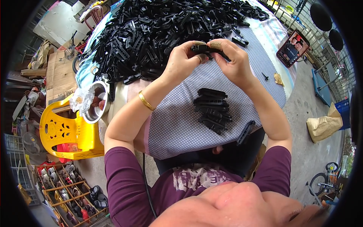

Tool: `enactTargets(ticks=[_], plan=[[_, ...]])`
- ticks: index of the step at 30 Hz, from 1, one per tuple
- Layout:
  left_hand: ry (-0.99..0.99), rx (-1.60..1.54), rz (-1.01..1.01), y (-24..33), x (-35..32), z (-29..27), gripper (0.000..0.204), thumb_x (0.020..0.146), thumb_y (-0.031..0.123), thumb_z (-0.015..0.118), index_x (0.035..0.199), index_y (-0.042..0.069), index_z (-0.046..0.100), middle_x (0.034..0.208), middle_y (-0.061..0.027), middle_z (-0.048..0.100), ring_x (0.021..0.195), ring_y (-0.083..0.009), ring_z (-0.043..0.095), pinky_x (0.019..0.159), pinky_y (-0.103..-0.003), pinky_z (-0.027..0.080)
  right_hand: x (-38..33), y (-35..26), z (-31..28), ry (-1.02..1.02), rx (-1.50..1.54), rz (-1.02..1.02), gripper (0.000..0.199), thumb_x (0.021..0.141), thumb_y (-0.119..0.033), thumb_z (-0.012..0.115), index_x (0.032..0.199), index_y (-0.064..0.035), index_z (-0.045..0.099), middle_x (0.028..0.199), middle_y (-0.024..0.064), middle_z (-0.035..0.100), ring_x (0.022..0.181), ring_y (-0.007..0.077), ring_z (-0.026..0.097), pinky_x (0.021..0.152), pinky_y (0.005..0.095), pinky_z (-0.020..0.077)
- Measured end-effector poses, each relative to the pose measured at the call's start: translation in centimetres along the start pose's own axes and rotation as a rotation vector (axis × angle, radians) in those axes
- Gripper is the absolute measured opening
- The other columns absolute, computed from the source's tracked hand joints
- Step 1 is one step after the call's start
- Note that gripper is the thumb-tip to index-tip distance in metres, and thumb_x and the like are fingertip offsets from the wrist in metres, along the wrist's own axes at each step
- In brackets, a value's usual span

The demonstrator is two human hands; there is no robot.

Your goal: Assembling small black plastic hardware components by hand at a table.

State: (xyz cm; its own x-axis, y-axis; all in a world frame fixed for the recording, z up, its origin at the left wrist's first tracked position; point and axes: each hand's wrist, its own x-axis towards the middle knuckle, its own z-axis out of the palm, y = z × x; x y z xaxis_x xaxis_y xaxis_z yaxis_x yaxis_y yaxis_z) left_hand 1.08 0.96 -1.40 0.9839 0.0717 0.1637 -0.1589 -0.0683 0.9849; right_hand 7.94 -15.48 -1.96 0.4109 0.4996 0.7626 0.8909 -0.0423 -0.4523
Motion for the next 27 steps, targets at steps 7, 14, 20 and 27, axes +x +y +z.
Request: enactTargets(ticks=[7,14,20,27], plan=[[-0.068,0.258,0.081,-0.1,-0.1,-0.1,0.031,0.084,-0.003,0.057,0.115,-0.005,0.055,0.098,-0.0074,0.064,0.092,-0.0116,0.061,0.085,-0.025,0.050,0.0,0.0,-0.5,-0.090,-0.198,-0.088,0.027,0.073,0.006,0.063,0.099,0.0010,0.061,0.095,0.0118,0.064,0.087,0.0252,0.064,0.076,0.0311,0.0525],[-0.064,0.095,0.060,0.6,0.1,-0.3,0.033,0.086,0.002,0.059,0.118,-0.006,0.054,0.106,-0.0092,0.062,0.097,-0.0148,0.059,0.088,-0.027,0.049,0.3,0.1,-0.7,-0.117,-0.071,-0.077,0.034,0.070,-0.005,0.069,0.103,-0.0002,0.061,0.095,0.0109,0.064,0.087,0.0252,0.063,0.078,0.0322,0.0502],[-0.013,0.490,0.261,1.0,-0.3,0.0,0.038,0.079,0.001,0.065,0.116,-0.004,0.055,0.101,-0.0158,0.065,0.090,-0.0173,0.064,0.079,-0.026,0.051,0.6,0.9,-1.8,-0.409,0.197,0.423,0.040,0.072,-0.019,0.074,0.105,-0.0002,0.063,0.094,0.0080,0.066,0.083,0.0157,0.063,0.078,0.0290,0.0491],[-0.004,0.586,0.480,1.2,-0.2,0.0,0.032,0.078,0.002,0.066,0.108,-0.002,0.059,0.092,-0.0151,0.067,0.084,-0.0204,0.066,0.074,-0.028,0.052,0.4,0.4,-1.9,-0.279,-0.044,0.236,0.025,0.074,-0.011,0.072,0.096,-0.0005,0.065,0.075,0.0081,0.065,0.073,0.0120,0.063,0.067,0.0241,0.0506]])
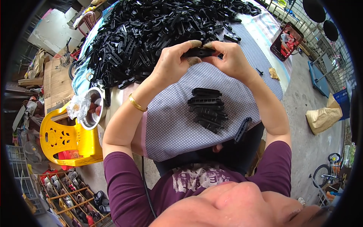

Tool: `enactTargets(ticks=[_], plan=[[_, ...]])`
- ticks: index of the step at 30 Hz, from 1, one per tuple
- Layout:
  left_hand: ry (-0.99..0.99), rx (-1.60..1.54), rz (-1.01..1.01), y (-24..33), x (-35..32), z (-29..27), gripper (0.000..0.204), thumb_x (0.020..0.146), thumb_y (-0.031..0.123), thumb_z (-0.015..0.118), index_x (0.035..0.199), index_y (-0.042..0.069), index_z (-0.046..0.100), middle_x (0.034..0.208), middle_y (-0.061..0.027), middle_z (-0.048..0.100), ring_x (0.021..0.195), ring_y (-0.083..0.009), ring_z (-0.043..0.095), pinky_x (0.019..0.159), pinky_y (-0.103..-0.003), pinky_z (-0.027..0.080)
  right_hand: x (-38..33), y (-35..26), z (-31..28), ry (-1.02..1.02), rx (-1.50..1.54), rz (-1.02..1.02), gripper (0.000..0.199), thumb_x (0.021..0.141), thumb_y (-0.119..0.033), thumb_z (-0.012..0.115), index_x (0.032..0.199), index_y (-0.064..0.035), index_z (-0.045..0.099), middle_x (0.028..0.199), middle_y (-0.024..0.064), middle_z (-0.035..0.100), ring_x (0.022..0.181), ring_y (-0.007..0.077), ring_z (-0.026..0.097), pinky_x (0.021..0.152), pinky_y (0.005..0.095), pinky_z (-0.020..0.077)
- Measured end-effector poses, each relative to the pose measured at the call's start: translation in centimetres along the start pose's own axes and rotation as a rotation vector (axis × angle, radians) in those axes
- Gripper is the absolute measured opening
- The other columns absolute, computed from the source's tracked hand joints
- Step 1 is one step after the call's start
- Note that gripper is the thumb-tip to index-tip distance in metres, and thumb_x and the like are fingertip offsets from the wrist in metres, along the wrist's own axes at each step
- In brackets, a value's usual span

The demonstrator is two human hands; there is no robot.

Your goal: Assembling small black plastic hardware components by hand at a table.

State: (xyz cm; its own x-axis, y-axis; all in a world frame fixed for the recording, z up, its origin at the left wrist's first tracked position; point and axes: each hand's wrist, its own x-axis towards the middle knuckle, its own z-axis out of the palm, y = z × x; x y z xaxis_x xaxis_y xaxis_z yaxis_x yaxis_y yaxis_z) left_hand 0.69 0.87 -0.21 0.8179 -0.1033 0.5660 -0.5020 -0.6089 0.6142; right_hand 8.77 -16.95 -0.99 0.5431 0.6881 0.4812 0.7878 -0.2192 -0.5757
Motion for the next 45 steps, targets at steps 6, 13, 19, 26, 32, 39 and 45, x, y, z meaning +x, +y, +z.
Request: enactTargets(ticks=[6,13,19,26,32,39,45], plan=[[-0.225,-0.174,-0.221,-0.6,-0.4,0.3,0.030,0.078,0.004,0.066,0.108,-0.001,0.061,0.089,-0.0141,0.068,0.082,-0.0168,0.066,0.074,-0.027,0.052,0.5,1.6,-3.5,0.044,0.188,0.169,0.029,0.080,-0.022,0.069,0.098,-0.0014,0.062,0.084,0.0076,0.065,0.067,0.0097,0.057,0.060,0.0221,0.0458],[-0.650,-0.086,0.007,-1.0,-1.1,1.8,0.029,0.081,0.027,0.067,0.101,0.007,0.068,0.101,-0.0106,0.062,0.093,-0.0222,0.058,0.084,-0.031,0.047,-0.9,2.1,-5.2,-0.362,-0.539,0.336,0.034,0.070,-0.030,0.074,0.086,-0.0030,0.062,0.074,0.0088,0.064,0.070,0.0191,0.062,0.062,0.0315,0.0484],[-0.132,-0.505,-0.472,-1.3,-0.9,2.1,0.048,0.080,0.014,0.069,0.123,0.001,0.050,0.103,-0.0086,0.060,0.091,-0.0119,0.059,0.081,-0.025,0.050,-0.1,1.2,-2.6,-0.282,0.232,0.167,0.021,0.075,-0.012,0.068,0.090,0.0008,0.061,0.079,0.0067,0.065,0.074,0.0139,0.062,0.067,0.0263,0.0498],[-0.135,-0.508,-0.587,-1.9,-0.6,1.5,0.028,0.086,0.007,0.061,0.111,-0.005,0.057,0.094,-0.0084,0.063,0.082,-0.0150,0.063,0.077,-0.027,0.054,0.6,1.8,-1.5,-0.077,0.005,0.047,0.022,0.075,-0.011,0.068,0.094,-0.0017,0.065,0.081,0.0060,0.066,0.067,0.0121,0.057,0.062,0.0260,0.0475],[-0.041,-0.607,-0.744,-1.5,-0.5,1.4,0.026,0.092,0.011,0.051,0.113,-0.005,0.055,0.095,-0.0115,0.063,0.079,-0.0198,0.067,0.072,-0.028,0.056,0.4,5.0,-2.7,-0.161,-0.567,0.169,0.042,0.072,-0.011,0.067,0.113,-0.0113,0.059,0.081,0.0078,0.063,0.072,0.0196,0.061,0.068,0.0305,0.0488],[0.053,-0.889,-0.865,-1.9,-0.8,1.6,0.027,0.094,0.012,0.047,0.112,-0.006,0.055,0.098,-0.0147,0.063,0.085,-0.0244,0.066,0.076,-0.029,0.056,0.3,1.0,-0.2,0.041,0.513,0.079,0.036,0.078,-0.004,0.067,0.113,-0.0022,0.059,0.094,0.0048,0.063,0.083,0.0120,0.061,0.075,0.0242,0.0495],[0.059,-1.182,-0.882,-1.5,-0.5,0.9,0.026,0.092,0.010,0.051,0.108,-0.009,0.055,0.097,-0.0163,0.062,0.086,-0.0245,0.065,0.079,-0.031,0.056,0.4,1.0,0.9,0.019,0.289,0.004,0.023,0.074,0.000,0.069,0.096,0.0000,0.066,0.094,0.0074,0.067,0.089,0.0148,0.062,0.081,0.0262,0.0488]])
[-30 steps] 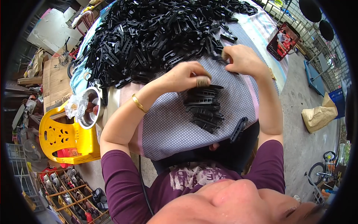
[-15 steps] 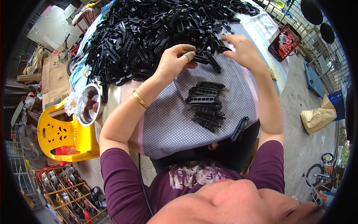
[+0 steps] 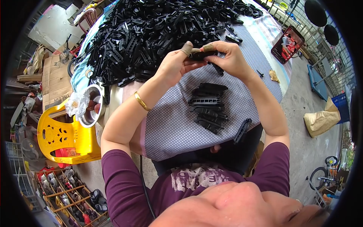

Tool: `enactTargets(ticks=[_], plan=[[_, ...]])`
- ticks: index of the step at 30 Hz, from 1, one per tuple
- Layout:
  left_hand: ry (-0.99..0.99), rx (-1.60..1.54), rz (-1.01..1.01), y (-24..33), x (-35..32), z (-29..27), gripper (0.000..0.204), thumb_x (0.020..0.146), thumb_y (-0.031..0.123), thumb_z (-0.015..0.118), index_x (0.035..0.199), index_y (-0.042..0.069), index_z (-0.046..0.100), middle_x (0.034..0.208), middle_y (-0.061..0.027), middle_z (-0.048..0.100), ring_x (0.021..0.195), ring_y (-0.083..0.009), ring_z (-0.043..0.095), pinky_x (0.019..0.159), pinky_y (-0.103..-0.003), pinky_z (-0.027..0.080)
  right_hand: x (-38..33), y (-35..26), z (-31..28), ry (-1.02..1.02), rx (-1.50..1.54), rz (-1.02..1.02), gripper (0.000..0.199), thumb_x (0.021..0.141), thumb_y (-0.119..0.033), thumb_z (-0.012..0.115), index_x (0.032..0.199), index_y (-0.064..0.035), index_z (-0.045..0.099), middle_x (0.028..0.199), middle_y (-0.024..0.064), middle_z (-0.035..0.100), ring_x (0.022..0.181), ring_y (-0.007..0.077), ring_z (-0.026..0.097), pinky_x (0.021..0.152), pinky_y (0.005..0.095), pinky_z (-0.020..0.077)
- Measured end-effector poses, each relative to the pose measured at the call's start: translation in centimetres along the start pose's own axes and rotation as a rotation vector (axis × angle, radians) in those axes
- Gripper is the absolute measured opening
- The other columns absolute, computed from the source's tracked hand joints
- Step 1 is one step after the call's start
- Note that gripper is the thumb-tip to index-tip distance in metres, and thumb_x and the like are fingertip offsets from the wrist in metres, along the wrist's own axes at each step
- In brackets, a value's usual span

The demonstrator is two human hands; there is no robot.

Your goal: Assembling small black plastic hardware components by hand at a table.

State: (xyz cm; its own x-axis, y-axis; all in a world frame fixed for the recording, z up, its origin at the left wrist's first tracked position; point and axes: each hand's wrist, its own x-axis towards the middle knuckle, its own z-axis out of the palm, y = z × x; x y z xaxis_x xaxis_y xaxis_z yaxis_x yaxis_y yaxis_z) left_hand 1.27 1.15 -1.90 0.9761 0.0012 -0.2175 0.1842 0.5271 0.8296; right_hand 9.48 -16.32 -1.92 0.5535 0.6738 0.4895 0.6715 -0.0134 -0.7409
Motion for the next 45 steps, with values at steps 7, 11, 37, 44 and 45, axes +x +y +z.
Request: enactTargets(ticks=[7,11,37,44,45], plan=[[-0.078,0.359,0.209,0.0,0.3,-1.0,0.033,0.086,0.008,0.060,0.115,-0.007,0.054,0.104,-0.0155,0.063,0.090,-0.0212,0.064,0.084,-0.030,0.053,0.1,-0.3,0.0,-0.005,-0.096,-0.068,0.038,0.076,-0.011,0.070,0.112,-0.0019,0.060,0.096,0.0076,0.065,0.091,0.0147,0.061,0.084,0.0266,0.0478],[-0.047,0.632,0.378,0.2,0.0,0.0,0.035,0.082,0.001,0.063,0.116,-0.005,0.056,0.102,-0.0108,0.064,0.089,-0.0137,0.062,0.081,-0.024,0.052,0.0,0.7,-1.1,-0.193,0.020,0.205,0.045,0.078,-0.018,0.071,0.114,0.0042,0.056,0.096,0.0088,0.064,0.088,0.0131,0.060,0.081,0.0268,0.0492],[-0.298,1.756,1.150,-0.8,2.4,2.0,0.037,0.073,0.004,0.064,0.110,0.006,0.060,0.103,-0.0040,0.059,0.098,-0.0252,0.052,0.080,-0.033,0.046,1.2,8.4,-4.6,0.141,-1.040,0.215,0.023,0.078,-0.023,0.066,0.097,-0.0106,0.066,0.097,0.0091,0.060,0.101,0.0280,0.053,0.083,0.0362,0.0472],[-0.154,1.474,0.894,-2.2,3.5,2.5,0.026,0.074,0.009,0.066,0.099,0.005,0.062,0.088,-0.0083,0.058,0.083,-0.0261,0.058,0.074,-0.034,0.048,0.8,8.0,-4.7,0.095,-1.105,0.202,0.017,0.077,-0.021,0.066,0.088,-0.0086,0.066,0.093,0.0096,0.063,0.095,0.0254,0.058,0.079,0.0357,0.0491],[-0.110,1.327,0.903,-2.0,3.5,2.3,0.025,0.076,0.008,0.066,0.100,0.004,0.062,0.082,-0.0120,0.057,0.073,-0.0280,0.059,0.067,-0.034,0.049,1.0,8.3,-4.9,0.099,-1.108,0.234,0.017,0.078,-0.022,0.065,0.087,-0.0075,0.066,0.090,0.0103,0.064,0.091,0.0256,0.059,0.078,0.0360,0.0492]])
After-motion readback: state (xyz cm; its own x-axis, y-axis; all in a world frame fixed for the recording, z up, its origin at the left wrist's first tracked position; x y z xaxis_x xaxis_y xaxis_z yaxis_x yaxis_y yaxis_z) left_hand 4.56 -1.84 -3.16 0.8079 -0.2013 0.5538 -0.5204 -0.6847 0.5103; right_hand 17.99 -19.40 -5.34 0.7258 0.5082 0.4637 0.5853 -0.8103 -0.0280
